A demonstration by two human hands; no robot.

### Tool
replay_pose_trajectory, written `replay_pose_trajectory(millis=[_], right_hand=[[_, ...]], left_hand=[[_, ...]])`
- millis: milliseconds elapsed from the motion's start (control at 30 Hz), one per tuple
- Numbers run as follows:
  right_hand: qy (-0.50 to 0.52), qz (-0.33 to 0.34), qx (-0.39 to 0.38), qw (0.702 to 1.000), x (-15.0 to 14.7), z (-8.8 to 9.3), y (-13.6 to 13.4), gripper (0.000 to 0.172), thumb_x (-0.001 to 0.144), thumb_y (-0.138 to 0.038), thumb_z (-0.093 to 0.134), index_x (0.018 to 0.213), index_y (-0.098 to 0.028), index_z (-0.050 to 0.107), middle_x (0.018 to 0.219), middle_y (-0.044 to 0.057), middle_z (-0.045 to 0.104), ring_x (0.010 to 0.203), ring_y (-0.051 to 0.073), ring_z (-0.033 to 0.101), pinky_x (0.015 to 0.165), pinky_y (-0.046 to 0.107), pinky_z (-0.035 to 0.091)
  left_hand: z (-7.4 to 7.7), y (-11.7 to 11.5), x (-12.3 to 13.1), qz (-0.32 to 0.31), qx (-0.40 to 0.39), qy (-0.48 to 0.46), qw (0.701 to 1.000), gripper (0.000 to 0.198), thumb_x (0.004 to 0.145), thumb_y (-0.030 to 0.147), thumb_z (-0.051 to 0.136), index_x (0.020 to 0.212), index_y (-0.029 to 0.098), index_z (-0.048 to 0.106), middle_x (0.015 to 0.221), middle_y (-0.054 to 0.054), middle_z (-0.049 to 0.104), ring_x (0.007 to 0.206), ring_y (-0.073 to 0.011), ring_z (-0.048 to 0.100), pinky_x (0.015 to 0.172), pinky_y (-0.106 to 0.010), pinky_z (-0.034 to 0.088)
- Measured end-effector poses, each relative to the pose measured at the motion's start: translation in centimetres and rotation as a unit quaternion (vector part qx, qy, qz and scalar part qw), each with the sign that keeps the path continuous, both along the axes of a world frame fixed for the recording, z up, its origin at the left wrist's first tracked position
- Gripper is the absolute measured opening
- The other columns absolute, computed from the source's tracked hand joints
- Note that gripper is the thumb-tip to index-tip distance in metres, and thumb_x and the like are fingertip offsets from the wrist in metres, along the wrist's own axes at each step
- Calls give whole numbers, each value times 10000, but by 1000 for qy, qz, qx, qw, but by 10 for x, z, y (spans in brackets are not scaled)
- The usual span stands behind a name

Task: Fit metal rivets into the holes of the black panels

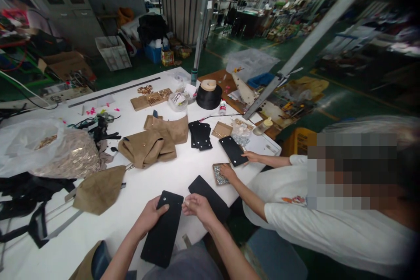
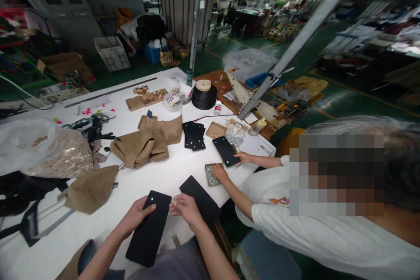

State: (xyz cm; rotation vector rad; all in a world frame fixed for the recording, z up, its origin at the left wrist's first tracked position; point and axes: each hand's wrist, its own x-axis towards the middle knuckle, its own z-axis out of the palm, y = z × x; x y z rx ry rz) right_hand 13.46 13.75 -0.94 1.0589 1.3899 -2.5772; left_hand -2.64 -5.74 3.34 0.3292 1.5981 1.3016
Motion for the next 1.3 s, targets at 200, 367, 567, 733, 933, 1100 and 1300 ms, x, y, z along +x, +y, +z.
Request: replay_pose_trajectory(millis=[200, 367, 567, 733, 933, 1100, 1300], right_hand=[[-2, 1, 88, 996, 1, -4, -6, 386, 756, -501, 811, 951, -173, 749, 785, 9, 660, 638, 95, 481, 619, 271, 392], [-11, 9, 187, 982, 0, -9, -14, 308, 767, -467, 783, 889, -185, 760, 834, 20, 690, 737, 135, 526, 720, 294, 413], [10, 50, 219, 974, -2, -11, -13, 191, 815, -374, 712, 872, -193, 734, 812, 7, 687, 740, 138, 543, 750, 300, 422], [11, 88, 232, 969, -1, -10, -9, 139, 811, -324, 695, 851, -195, 724, 809, 3, 673, 756, 142, 549, 759, 304, 425], [-3, 43, 218, 975, -1, -18, -11, 439, 764, -309, 748, 1189, -256, 650, 853, -41, 575, 750, 128, 525, 719, 278, 411], [-28, 121, 238, 963, -1, -25, -8, 274, 802, -341, 717, 1041, -206, 715, 863, -11, 649, 804, 152, 567, 774, 298, 429], [-26, 146, 340, 929, -6, -7, -12, 176, 876, -330, 636, 977, -197, 691, 851, 10, 702, 769, 152, 570, 730, 290, 402]], left_hand=[[2, 9, 7, -21, -9, 61, 998, 413, 900, 440, 700, 1207, 165, 684, 1187, -98, 760, 1069, -296, 694, 947, -390, 534], [2, 11, 12, -32, -3, 51, 998, 391, 908, 395, 676, 1235, 180, 672, 1129, -77, 769, 1045, -288, 697, 959, -388, 527], [3, 13, 15, -19, 9, 78, 997, 374, 894, 324, 674, 1234, 171, 668, 1218, -100, 746, 1119, -296, 679, 1005, -397, 516], [7, 14, 19, -20, 9, 77, 997, 454, 913, 350, 655, 1327, 164, 642, 1231, -111, 746, 1147, -310, 672, 1029, -416, 514], [7, 14, 20, -16, 22, 92, 995, 464, 962, 468, 636, 1326, 182, 655, 1273, -98, 738, 1131, -296, 676, 1007, -385, 515], [5, 12, 22, -31, 12, 140, 990, 424, 987, 492, 599, 1282, 199, 681, 1268, -90, 741, 1140, -289, 672, 1025, -382, 503], [0, 12, 21, -39, 21, 162, 986, 386, 989, 470, 598, 1264, 214, 688, 1270, -90, 734, 1177, -292, 660, 1064, -397, 497]])
